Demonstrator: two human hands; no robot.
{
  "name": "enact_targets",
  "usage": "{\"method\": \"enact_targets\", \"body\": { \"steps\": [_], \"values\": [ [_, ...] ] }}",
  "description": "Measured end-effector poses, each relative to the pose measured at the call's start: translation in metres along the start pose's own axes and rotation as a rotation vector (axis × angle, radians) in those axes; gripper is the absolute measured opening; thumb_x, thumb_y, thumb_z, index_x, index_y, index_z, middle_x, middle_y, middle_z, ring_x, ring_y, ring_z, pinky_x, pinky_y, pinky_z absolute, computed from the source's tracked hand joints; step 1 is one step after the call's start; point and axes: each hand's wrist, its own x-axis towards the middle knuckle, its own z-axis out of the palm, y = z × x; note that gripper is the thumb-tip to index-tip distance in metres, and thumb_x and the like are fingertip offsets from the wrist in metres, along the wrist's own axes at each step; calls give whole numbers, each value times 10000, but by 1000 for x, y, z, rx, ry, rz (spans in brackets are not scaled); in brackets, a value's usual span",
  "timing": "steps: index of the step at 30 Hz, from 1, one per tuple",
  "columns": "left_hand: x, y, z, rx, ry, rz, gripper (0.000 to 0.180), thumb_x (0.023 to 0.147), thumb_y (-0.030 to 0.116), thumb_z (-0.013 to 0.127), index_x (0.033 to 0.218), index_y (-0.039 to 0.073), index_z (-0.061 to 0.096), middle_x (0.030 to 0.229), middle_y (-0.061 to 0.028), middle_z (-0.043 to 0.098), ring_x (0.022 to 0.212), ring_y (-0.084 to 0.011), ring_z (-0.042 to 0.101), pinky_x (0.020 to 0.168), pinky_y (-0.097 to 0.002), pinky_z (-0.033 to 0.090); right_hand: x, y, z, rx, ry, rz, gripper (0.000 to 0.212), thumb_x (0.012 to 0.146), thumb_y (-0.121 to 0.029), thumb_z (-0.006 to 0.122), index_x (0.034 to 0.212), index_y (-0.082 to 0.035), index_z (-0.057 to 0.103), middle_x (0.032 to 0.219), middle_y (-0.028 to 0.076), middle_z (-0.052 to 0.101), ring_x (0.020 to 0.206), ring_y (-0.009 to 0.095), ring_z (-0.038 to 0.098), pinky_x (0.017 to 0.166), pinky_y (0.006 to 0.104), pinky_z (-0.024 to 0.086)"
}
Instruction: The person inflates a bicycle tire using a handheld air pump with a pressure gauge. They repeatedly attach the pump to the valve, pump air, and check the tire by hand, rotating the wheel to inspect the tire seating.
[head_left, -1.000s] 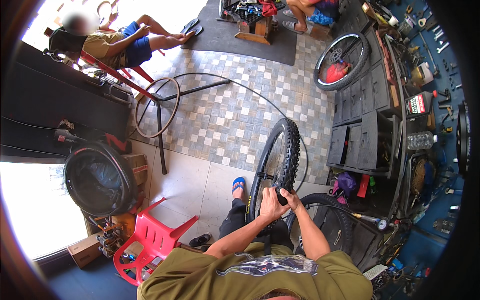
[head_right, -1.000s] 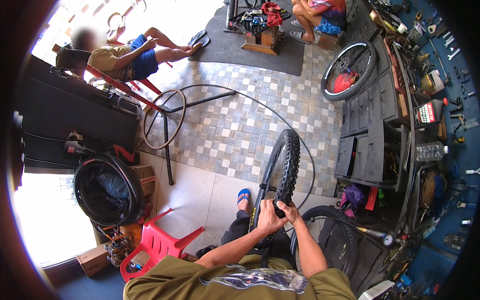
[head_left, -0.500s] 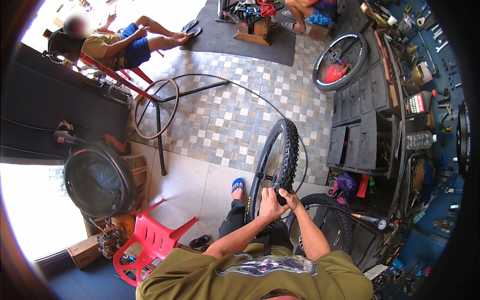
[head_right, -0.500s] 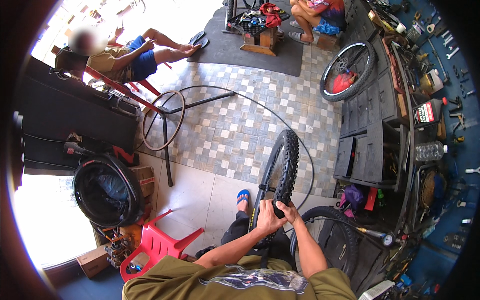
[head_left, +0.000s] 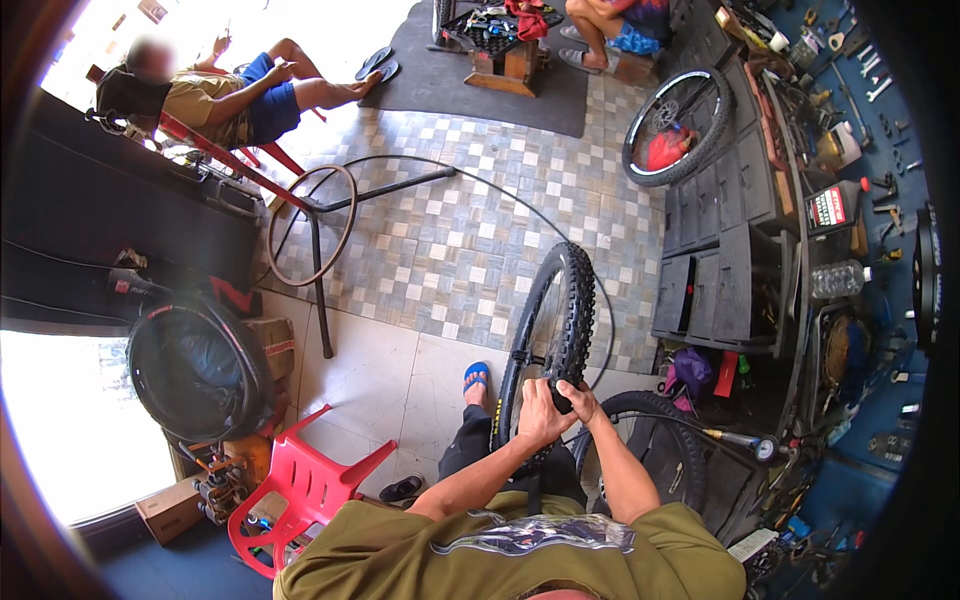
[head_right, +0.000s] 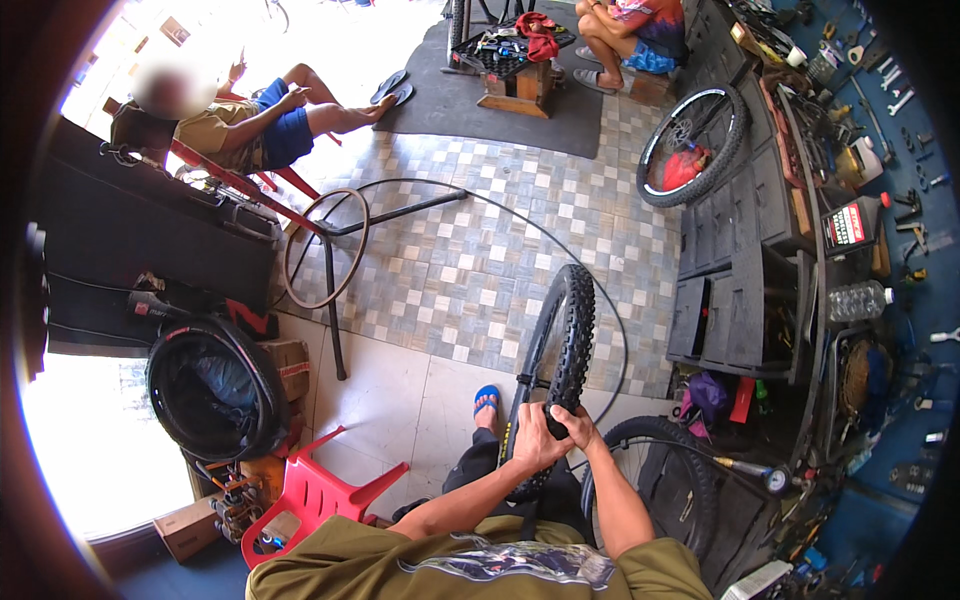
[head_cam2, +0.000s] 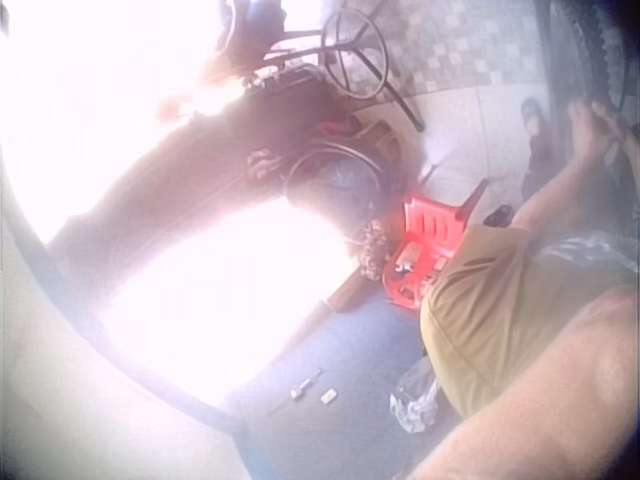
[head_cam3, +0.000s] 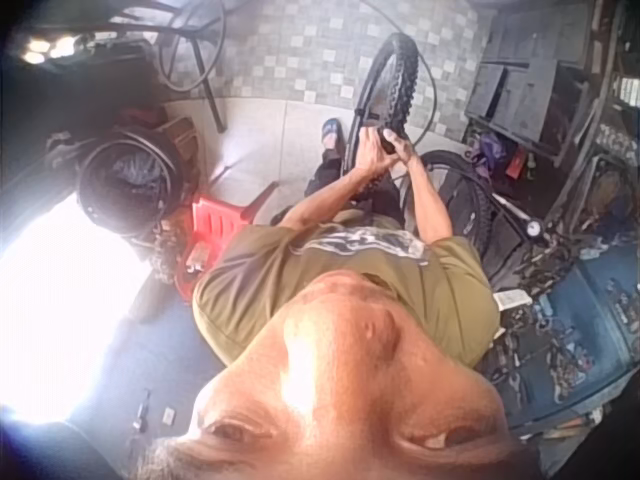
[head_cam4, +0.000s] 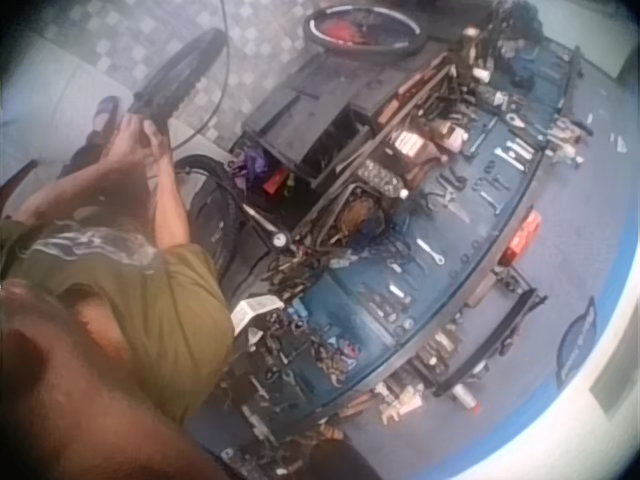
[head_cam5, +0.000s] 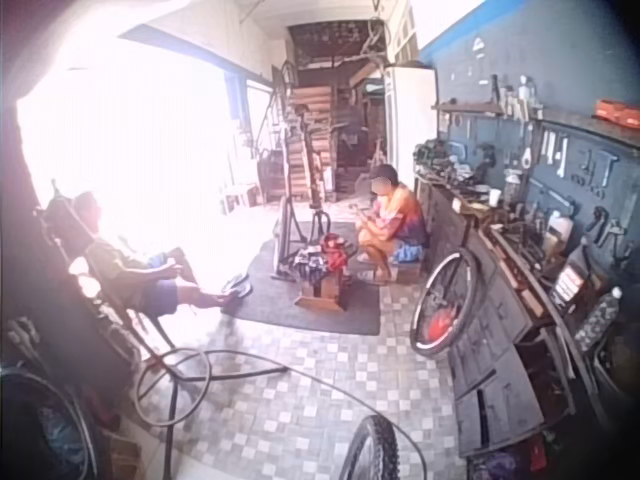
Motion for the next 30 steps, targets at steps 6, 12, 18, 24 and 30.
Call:
{"method": "enact_targets", "body": {
  "steps": [6, 12, 18, 24, 30],
  "values": [
    [-1, -3, 2, -5, 22, 24, 762, 712, 372, 860, 1183, -53, 438, 1111, -258, 472, 1087, -454, 493, 935, -529, 468, 2, 3, -2, -17, 10, 16, 485, 897, -463, 737, 1109, -27, 724, 1025, 28, 713, 909, 149, 653, 812, 324, 543],
    [0, -3, 2, 3, 7, 20, 757, 712, 369, 858, 1178, -52, 435, 1110, -260, 470, 1089, -460, 489, 936, -533, 468, 4, 9, -6, -43, 8, -14, 469, 911, -451, 726, 1117, -29, 725, 1038, 32, 713, 933, 145, 644, 829, 325, 536],
    [1, 0, 0, -19, 10, 0, 766, 711, 365, 856, 1186, -56, 426, 1146, -265, 456, 1118, -468, 479, 949, -541, 465, 4, 5, -2, -29, 24, 3, 469, 917, -444, 724, 1136, -29, 719, 1041, 32, 710, 944, 150, 641, 840, 326, 536],
    [32, 10, -15, 262, 96, 14, 641, 679, 347, 841, 1089, -44, 541, 1044, -245, 559, 1050, -436, 547, 893, -513, 488, 32, -24, 7, -17, 29, -25, 525, 920, -455, 725, 1176, 3, 714, 1107, 47, 712, 987, 154, 643, 876, 324, 533],
    [61, -6, -42, 365, 263, -278, 594, 672, 280, 826, 1033, -61, 499, 1069, -262, 519, 1054, -457, 543, 939, -537, 462, 85, -69, 63, -120, 52, 2, 808, 829, -592, 767, 1293, 60, 654, 1177, 146, 704, 1053, 215, 654, 927, 348, 524]
  ]
}}
